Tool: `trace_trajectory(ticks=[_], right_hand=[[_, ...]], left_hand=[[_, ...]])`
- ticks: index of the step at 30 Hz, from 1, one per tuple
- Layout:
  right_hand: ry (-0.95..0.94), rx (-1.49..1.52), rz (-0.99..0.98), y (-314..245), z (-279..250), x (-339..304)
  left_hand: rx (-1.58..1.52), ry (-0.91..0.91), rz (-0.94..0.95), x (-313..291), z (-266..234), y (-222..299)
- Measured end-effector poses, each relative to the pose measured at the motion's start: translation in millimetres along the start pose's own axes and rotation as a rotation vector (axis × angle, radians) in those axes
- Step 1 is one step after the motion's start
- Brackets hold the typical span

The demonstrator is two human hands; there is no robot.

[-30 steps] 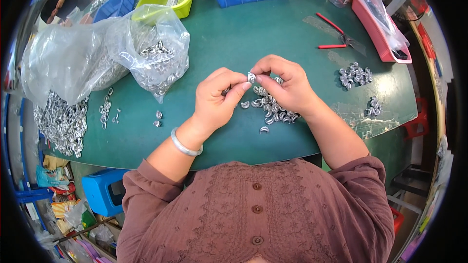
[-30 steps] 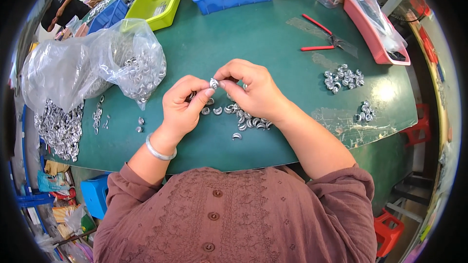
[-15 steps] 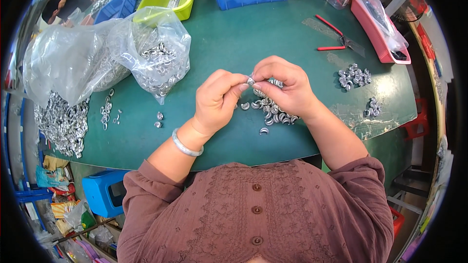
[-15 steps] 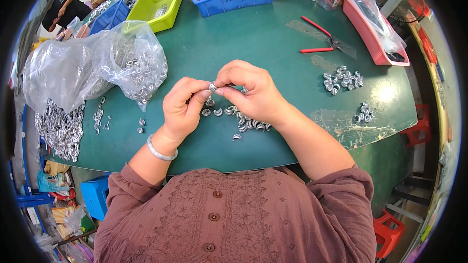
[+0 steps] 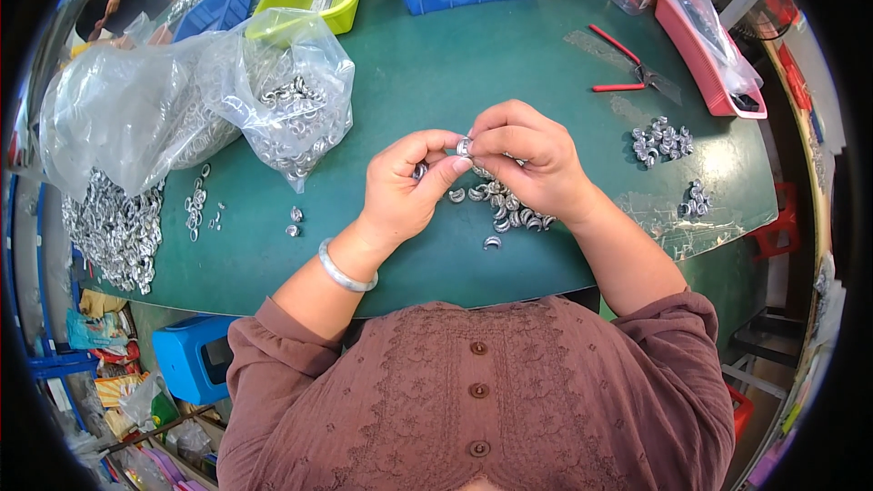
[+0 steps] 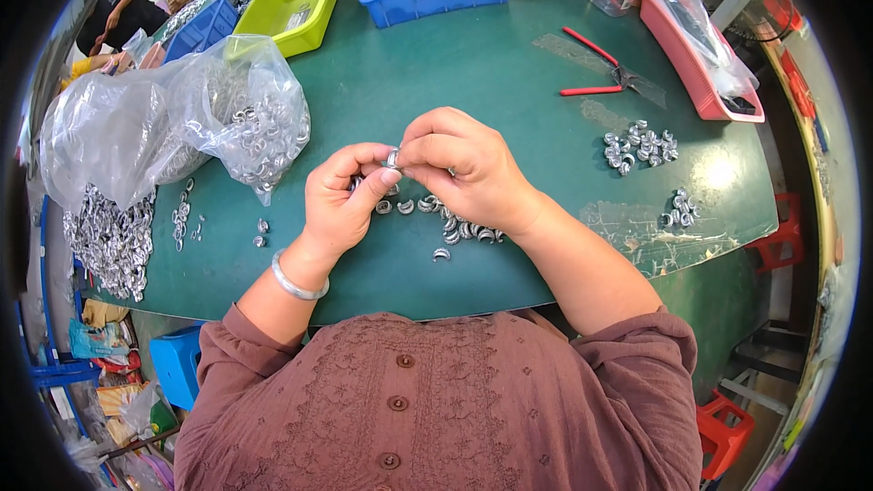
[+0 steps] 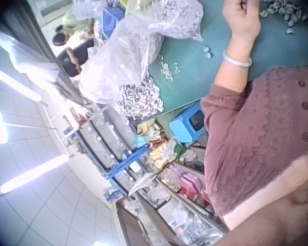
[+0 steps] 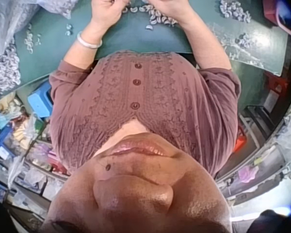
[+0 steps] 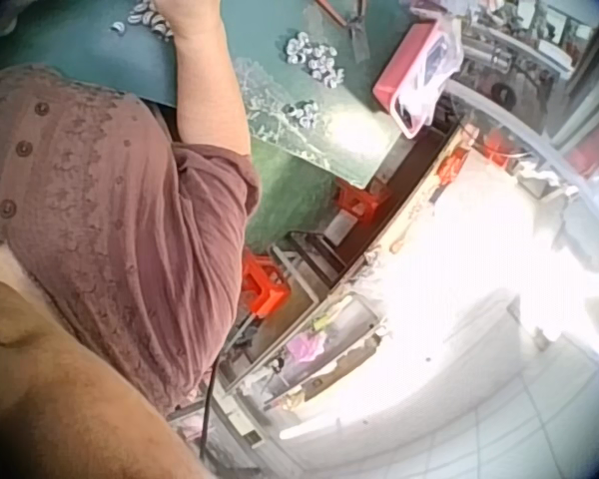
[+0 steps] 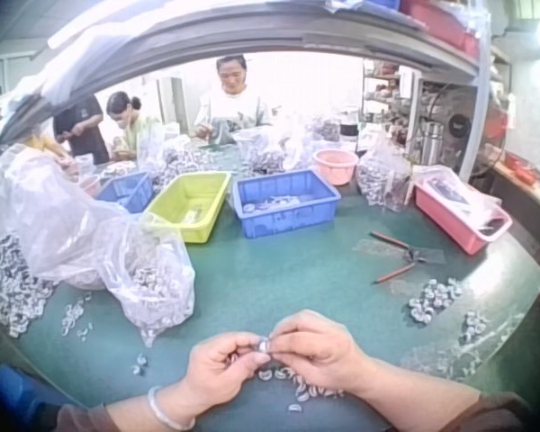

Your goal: The person picks up and joins small silver metal components together by hand on a green workstation table, occasionally taking more parts from a plastic bag or bins.

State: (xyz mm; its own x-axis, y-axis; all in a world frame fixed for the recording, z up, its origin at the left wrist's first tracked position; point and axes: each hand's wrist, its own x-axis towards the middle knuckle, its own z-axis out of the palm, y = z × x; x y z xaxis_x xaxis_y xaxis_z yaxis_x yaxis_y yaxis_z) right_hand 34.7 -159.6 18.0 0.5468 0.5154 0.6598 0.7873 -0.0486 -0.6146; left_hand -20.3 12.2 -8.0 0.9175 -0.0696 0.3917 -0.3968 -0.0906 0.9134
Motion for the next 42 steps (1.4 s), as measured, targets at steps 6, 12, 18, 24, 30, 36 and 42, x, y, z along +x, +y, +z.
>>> trace_trajectory(ticks=[6, 12, 18, 24, 30, 36, 42], right_hand=[[0.013, 0.057, -0.014, 2.8, 1.8, -0.3], [0.007, 0.297, 0.209, 1.9, 2.8, -3.8], [-0.042, 0.288, 0.198, 4.1, 2.5, -2.5], [-0.029, 0.238, 0.143, 3.5, 1.7, -1.8], [-0.02, 0.227, 0.16, 2.7, 1.4, -2.3], [-0.025, 0.22, 0.156, 1.8, 1.5, -2.0], [-0.012, 0.186, 0.115, 0.8, 1.2, -0.8]], left_hand=[[-0.018, 0.023, -0.026, 0.0, 0.7, -0.7], [-0.023, 0.038, -0.006, -0.1, 0.6, -3.2], [-0.092, 0.052, -0.012, 0.8, 3.6, 0.1], [-0.028, 0.035, -0.035, 0.6, 3.0, 1.8], [0.033, 0.021, 0.004, -0.2, 1.6, -0.4], [-0.027, 0.027, -0.052, -1.0, 2.3, 1.5], [-0.026, 0.045, -0.047, -1.7, 4.4, 1.0]])
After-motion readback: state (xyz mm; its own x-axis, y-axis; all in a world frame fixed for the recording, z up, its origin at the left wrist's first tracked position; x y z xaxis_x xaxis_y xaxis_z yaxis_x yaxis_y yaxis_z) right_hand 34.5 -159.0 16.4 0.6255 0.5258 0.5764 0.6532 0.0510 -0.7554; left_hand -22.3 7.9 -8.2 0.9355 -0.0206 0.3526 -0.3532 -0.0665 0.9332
